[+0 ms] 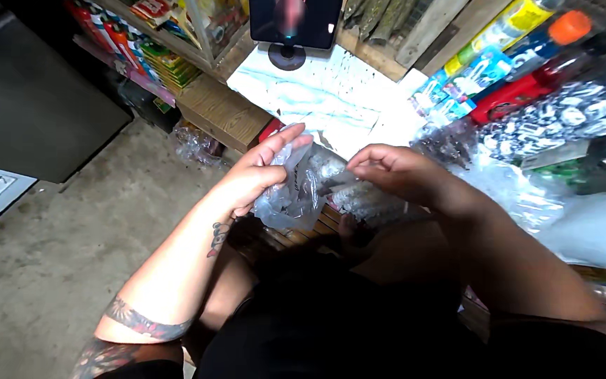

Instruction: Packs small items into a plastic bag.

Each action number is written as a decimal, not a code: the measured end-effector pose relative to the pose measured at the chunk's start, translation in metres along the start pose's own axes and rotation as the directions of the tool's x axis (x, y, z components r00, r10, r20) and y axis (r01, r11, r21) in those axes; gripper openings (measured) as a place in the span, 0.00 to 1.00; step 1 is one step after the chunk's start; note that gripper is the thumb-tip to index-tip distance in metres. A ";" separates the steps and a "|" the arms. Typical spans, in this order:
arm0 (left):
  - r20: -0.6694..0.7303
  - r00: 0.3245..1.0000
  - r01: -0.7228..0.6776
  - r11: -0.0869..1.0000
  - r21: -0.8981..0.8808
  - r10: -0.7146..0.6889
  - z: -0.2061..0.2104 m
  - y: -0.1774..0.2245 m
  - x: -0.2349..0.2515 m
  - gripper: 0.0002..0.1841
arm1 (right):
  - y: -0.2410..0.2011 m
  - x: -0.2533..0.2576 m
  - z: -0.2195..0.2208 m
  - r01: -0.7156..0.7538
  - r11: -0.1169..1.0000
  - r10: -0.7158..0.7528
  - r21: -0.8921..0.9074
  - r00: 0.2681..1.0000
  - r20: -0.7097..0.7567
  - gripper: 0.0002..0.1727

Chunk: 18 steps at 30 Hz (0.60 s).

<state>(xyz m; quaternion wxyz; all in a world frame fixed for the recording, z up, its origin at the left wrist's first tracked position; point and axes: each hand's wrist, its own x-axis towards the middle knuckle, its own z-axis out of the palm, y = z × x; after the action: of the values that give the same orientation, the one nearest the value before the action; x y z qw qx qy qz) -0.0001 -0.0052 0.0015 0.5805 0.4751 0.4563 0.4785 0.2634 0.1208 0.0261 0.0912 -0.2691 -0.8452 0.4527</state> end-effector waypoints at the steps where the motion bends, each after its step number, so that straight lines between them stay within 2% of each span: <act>1: 0.002 1.000 -0.004 1.000 -0.002 0.004 0.000 0.000 0.000 0.43 | 0.002 0.007 0.007 0.030 0.999 -0.029 -0.017 0.999 0.032 0.11; 3: 0.008 1.000 -0.012 1.000 -0.003 0.012 0.000 -0.001 0.001 0.43 | 0.008 0.020 0.023 0.072 0.997 -0.070 -0.031 0.995 0.073 0.11; 9: 0.032 0.999 -0.025 1.000 -0.008 0.025 -0.002 -0.007 0.004 0.44 | 0.018 0.055 0.072 0.004 0.997 0.010 -0.081 0.984 0.177 0.12; 12: 0.113 0.985 -0.119 0.990 -0.072 0.127 -0.018 -0.031 0.010 0.44 | 0.022 0.063 0.092 -0.067 0.994 0.083 -0.092 0.978 0.193 0.15; 13: 0.112 0.985 -0.126 0.989 -0.072 0.134 -0.018 -0.032 0.010 0.44 | 0.021 0.062 0.094 -0.079 0.992 0.096 -0.094 0.977 0.193 0.16; 15: 0.057 0.997 -0.059 0.998 -0.033 0.061 -0.007 -0.014 0.007 0.44 | 0.018 0.057 0.088 -0.084 0.995 0.093 -0.055 0.978 0.187 0.18; 18: 0.025 1.000 -0.012 1.000 -0.011 0.013 -0.001 -0.001 0.006 0.44 | 0.016 0.045 0.058 -0.071 0.997 0.073 -0.012 0.985 0.154 0.21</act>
<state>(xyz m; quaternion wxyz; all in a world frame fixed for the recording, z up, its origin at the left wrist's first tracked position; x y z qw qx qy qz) 0.0001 0.0003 0.0002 0.5860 0.4807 0.4433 0.4786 0.2085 0.1108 -0.0245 0.0084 -0.2640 -0.8409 0.4723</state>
